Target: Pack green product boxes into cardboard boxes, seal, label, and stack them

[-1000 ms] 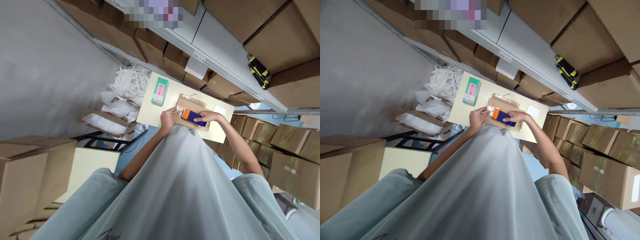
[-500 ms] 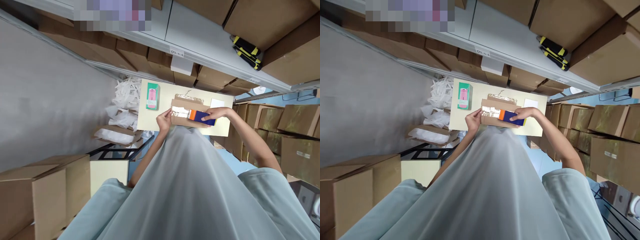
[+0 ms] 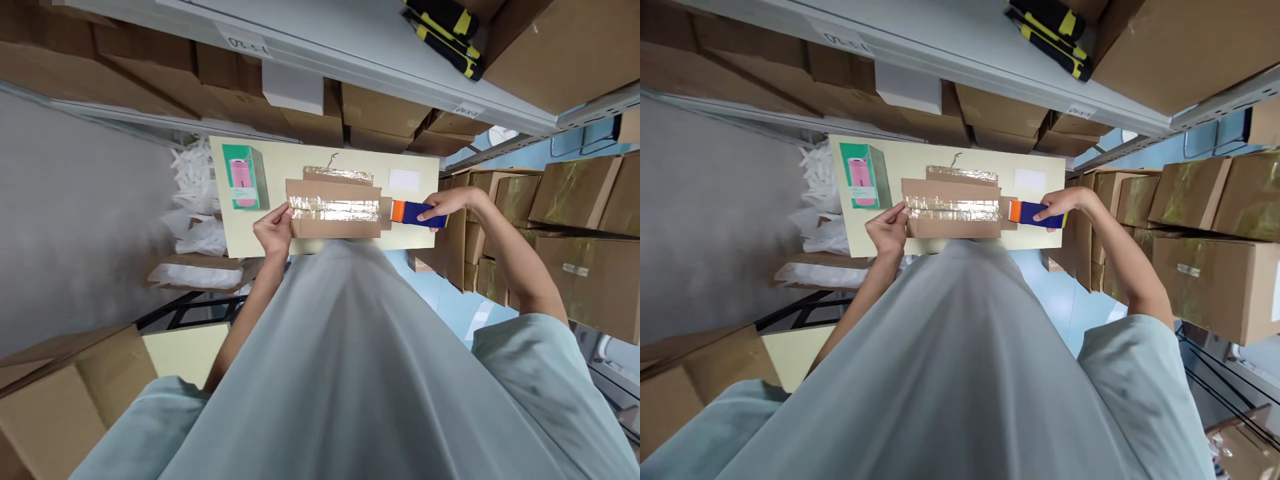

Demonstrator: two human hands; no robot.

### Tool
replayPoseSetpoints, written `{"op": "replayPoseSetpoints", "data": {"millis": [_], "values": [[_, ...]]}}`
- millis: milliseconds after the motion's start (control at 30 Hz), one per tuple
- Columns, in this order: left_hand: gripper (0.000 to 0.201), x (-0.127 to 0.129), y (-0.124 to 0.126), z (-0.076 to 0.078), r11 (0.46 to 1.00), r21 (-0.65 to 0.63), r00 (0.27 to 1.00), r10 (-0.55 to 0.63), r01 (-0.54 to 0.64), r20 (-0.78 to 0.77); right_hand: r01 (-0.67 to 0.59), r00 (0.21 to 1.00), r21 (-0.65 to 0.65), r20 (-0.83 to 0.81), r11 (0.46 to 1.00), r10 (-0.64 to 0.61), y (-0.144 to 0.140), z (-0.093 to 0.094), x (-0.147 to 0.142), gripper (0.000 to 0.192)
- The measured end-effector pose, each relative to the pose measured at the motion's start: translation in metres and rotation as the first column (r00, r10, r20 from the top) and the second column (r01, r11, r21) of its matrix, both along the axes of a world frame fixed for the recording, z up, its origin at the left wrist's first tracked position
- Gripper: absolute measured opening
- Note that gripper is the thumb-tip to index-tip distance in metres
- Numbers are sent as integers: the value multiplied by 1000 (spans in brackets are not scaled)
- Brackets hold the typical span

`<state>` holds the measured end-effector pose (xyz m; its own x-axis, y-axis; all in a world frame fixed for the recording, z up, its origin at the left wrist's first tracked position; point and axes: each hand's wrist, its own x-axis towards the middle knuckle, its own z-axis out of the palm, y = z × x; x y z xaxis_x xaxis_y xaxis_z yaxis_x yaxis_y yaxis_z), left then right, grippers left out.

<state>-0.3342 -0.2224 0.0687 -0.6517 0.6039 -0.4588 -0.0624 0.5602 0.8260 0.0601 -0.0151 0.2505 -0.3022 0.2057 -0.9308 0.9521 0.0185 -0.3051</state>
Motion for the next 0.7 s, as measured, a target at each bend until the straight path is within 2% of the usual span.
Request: {"op": "replayPoseSetpoints", "data": {"millis": [133, 233, 333, 433, 600, 700], "values": [[31, 1, 3, 6, 999, -32, 1000, 4, -4, 0, -40, 996, -218, 70, 975, 57, 1, -33, -10, 60], [32, 1, 5, 7, 998, -56, 1000, 28, -27, 10, -41, 993, -234, 102, 971, 66, -3, -50, -20, 61], [32, 1, 6, 6, 996, -66, 999, 52, -52, 7, -46, 992, -203, 108, 978, 70, -7, -59, -27, 58], [30, 3, 7, 7, 995, -78, 998, 60, -61, -14, -18, 995, -193, 94, 981, 37, -8, -57, -22, 57], [25, 9, 10, 12, 993, -86, 996, 79, -82, -33, 11, 999, -312, -41, 950, -25, 0, -37, 9, 64], [25, 12, 11, 14, 992, -85, 996, 90, -91, -9, 30, 998, -315, -43, 949, -46, 1, -37, 17, 64]]}}
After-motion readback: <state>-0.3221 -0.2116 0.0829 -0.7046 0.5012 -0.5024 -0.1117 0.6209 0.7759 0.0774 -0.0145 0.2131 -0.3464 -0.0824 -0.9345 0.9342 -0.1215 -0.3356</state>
